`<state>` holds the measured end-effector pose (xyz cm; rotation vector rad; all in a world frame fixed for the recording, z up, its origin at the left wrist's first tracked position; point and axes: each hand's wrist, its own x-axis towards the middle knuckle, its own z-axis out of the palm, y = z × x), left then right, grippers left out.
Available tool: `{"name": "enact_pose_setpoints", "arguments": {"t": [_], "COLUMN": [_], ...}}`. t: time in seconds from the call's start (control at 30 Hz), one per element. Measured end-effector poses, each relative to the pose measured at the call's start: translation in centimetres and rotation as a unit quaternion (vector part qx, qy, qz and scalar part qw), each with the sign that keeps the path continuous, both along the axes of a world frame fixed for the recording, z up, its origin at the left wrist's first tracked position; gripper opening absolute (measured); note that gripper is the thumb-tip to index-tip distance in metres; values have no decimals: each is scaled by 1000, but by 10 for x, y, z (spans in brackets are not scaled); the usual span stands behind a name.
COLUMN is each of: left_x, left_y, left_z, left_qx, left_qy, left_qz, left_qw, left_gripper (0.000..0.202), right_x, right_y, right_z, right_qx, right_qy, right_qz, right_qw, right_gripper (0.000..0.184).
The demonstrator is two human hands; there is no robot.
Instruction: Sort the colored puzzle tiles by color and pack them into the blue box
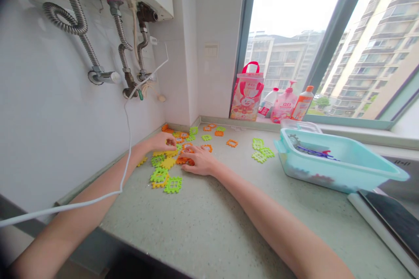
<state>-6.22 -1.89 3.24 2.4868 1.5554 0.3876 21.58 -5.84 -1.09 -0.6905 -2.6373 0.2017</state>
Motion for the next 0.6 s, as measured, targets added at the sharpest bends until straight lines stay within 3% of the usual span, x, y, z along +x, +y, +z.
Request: {"name": "enact_pose_setpoints", "arguments": {"t": [0.13, 0.33, 0.5, 0.6], "left_x": [-5, -14, -13, -10], "left_y": [4, 10, 9, 9], "left_z": [-3, -2, -5, -9], "left_qx": [78, 9, 149, 186], "left_qy": [10, 34, 76, 92], "left_qz": [-34, -15, 33, 24], "left_qw": [996, 999, 985, 978], "left_gripper": [36, 35, 34, 35], "right_x": [3, 5, 4, 4], "right_y": [-1, 0, 2, 4], "right_z": [-1, -2, -4, -7], "right_qx": [-1, 1, 18, 22], "right_qy": [55, 82, 103, 113], "right_qz": [-1, 3, -14, -45], "right_qw": [999, 997, 994, 992], "right_gripper": [27, 19, 27, 19]}}
